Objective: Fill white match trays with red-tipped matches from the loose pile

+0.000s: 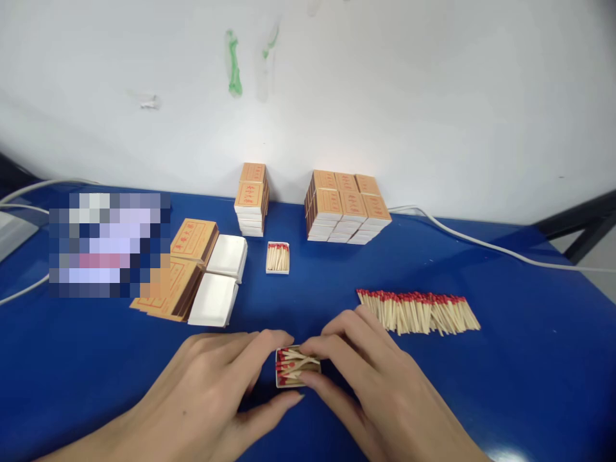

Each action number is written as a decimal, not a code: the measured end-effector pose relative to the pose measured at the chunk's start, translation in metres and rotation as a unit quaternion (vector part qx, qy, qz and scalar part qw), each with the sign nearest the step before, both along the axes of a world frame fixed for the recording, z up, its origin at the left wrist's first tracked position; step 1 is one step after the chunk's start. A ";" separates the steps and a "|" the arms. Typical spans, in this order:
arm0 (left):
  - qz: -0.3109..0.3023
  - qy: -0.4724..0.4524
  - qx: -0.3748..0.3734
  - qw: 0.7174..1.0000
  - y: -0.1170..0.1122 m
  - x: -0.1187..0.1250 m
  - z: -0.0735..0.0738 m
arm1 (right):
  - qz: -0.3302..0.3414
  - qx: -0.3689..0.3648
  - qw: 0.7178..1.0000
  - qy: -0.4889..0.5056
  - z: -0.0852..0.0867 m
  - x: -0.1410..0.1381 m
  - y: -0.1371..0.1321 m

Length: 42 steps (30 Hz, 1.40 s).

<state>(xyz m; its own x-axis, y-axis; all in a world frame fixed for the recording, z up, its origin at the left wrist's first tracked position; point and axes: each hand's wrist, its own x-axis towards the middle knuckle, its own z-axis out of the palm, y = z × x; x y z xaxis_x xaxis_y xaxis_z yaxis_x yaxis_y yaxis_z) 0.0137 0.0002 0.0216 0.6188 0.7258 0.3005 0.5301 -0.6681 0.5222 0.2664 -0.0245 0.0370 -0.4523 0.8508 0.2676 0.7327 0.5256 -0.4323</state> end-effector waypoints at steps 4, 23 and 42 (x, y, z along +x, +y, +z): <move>0.022 -0.031 -0.014 0.999 0.001 -0.001 0.003 | -0.012 -0.042 0.999 0.024 0.004 0.012 0.002; 0.028 -0.108 -0.055 0.992 0.001 0.012 -0.003 | 0.000 -0.082 0.995 0.063 0.000 0.006 0.003; 0.015 -0.084 -0.043 0.995 -0.005 0.003 -0.006 | -0.014 -0.113 0.987 0.118 0.005 0.006 0.005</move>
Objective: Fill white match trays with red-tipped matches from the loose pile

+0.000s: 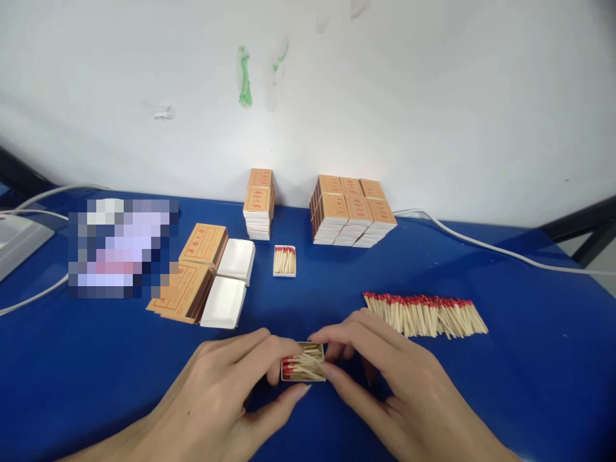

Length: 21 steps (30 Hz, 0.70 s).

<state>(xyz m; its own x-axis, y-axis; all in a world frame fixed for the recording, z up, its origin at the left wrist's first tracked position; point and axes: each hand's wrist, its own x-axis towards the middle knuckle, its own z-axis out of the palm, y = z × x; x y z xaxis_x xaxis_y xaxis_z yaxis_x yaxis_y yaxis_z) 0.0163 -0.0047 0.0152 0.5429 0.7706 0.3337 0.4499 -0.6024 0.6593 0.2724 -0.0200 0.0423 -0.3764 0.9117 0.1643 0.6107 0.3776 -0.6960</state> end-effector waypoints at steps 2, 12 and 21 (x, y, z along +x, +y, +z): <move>-0.001 0.006 0.002 1.000 0.001 -0.001 0.001 | 0.002 -0.003 1.000 0.001 -0.002 -0.001 -0.003; -0.003 0.057 0.055 0.997 0.001 -0.005 0.003 | -0.023 0.070 0.996 -0.060 -0.012 -0.010 0.002; 0.045 0.086 0.071 0.993 0.001 -0.009 -0.003 | -0.034 0.067 0.995 -0.059 -0.009 -0.012 0.004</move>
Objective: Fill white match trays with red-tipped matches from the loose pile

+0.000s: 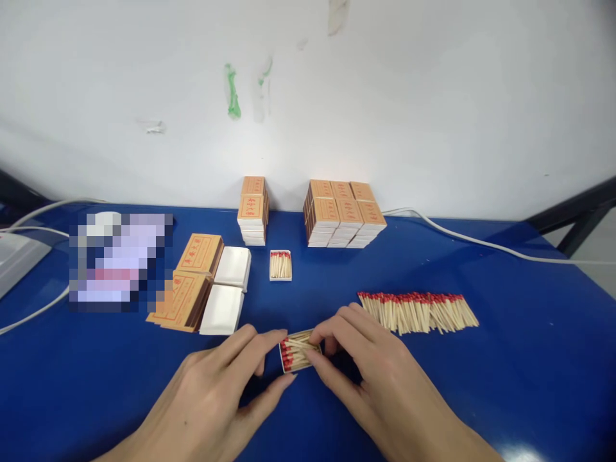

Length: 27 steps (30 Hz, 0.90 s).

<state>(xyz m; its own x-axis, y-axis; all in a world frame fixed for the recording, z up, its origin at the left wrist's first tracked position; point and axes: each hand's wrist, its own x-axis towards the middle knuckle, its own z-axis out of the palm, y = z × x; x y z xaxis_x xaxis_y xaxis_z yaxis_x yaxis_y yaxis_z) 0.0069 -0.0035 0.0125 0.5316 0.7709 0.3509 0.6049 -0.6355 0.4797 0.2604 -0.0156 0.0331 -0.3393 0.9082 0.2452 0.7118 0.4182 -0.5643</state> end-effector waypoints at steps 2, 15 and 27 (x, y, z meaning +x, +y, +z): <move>-0.017 0.002 0.000 1.000 0.001 -0.002 -0.002 | -0.005 -0.006 1.000 0.005 0.000 0.001 -0.001; -0.053 0.017 -0.034 0.998 0.005 -0.006 -0.002 | 0.025 -0.037 0.999 0.004 -0.004 0.004 0.000; -0.057 0.008 -0.057 0.997 0.007 -0.007 -0.003 | 0.023 -0.024 0.999 0.013 -0.006 0.003 -0.001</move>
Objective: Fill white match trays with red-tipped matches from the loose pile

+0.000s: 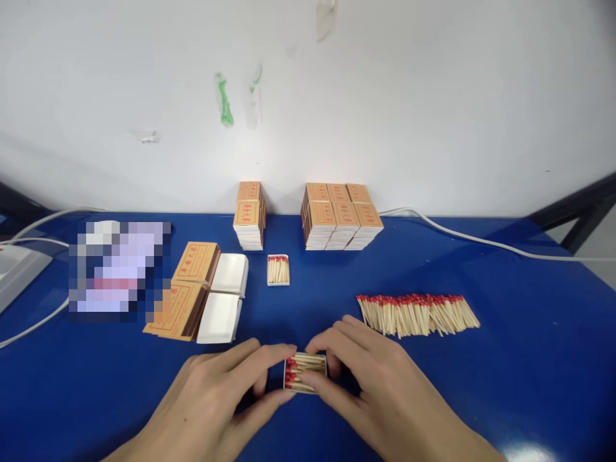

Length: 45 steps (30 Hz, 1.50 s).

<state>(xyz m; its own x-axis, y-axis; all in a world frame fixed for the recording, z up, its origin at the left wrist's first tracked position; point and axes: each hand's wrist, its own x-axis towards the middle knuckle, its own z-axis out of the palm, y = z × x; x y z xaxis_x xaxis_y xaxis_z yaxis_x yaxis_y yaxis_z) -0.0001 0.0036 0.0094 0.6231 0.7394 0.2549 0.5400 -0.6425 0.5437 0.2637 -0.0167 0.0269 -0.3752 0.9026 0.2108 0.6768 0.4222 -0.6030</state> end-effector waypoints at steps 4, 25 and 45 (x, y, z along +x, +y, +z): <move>0.000 -0.006 -0.008 1.000 0.001 0.001 0.002 | 0.006 0.015 1.000 -0.010 -0.001 0.000 0.002; 0.017 -0.032 -0.085 0.996 -0.002 0.004 0.012 | 0.029 -0.066 0.997 0.009 0.010 0.004 0.003; 0.017 -0.001 -0.050 0.999 -0.011 -0.001 0.015 | 0.009 -0.013 0.999 -0.030 0.018 0.002 -0.006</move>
<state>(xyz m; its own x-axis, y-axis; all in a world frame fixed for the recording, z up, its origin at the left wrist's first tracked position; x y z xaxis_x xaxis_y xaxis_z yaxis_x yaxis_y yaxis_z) -0.0012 -0.0071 0.0240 0.5963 0.7823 0.1804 0.5593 -0.5660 0.6056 0.2656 -0.0227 0.0452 -0.4035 0.9002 0.1638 0.7043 0.4199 -0.5724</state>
